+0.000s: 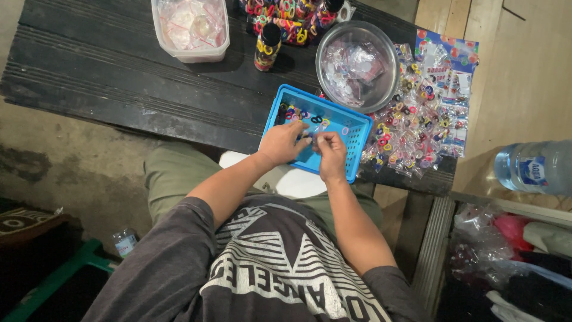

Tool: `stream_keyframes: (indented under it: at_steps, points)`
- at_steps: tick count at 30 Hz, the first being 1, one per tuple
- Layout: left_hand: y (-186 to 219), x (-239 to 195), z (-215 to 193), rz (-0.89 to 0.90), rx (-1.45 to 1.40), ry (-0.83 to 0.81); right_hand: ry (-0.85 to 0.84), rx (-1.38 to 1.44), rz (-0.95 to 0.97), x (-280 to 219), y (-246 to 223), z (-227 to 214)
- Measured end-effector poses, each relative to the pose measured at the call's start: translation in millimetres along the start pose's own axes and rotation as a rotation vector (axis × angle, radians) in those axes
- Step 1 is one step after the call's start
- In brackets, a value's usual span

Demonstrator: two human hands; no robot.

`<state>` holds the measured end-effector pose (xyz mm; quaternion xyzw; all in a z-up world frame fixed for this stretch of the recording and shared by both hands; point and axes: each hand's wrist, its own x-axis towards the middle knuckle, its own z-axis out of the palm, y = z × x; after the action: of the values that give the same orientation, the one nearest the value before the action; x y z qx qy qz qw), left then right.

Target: The person sorts small colorful charms and accessories by hand, picking them from a blue plastic basket and placing some into a metal bowl while leaving others in the basket.

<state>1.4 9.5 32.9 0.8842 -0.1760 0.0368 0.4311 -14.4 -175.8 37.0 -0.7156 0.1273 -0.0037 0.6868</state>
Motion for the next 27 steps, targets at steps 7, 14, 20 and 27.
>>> stream_keyframes:
  at_steps: [7,14,20,27]
  points:
    - [-2,-1,3,0.022,0.097,0.004,-0.034,0.031,0.02,-8,-20,6]
    - [-8,-2,6,-0.059,0.039,-0.043,0.035,-0.033,0.062,1,-6,5]
    - [12,-3,-20,-0.147,-0.066,-0.112,0.06,0.023,0.062,0,-12,8]
    - [10,-3,-20,-0.124,-0.097,-0.096,0.073,0.034,0.065,-2,-13,9]
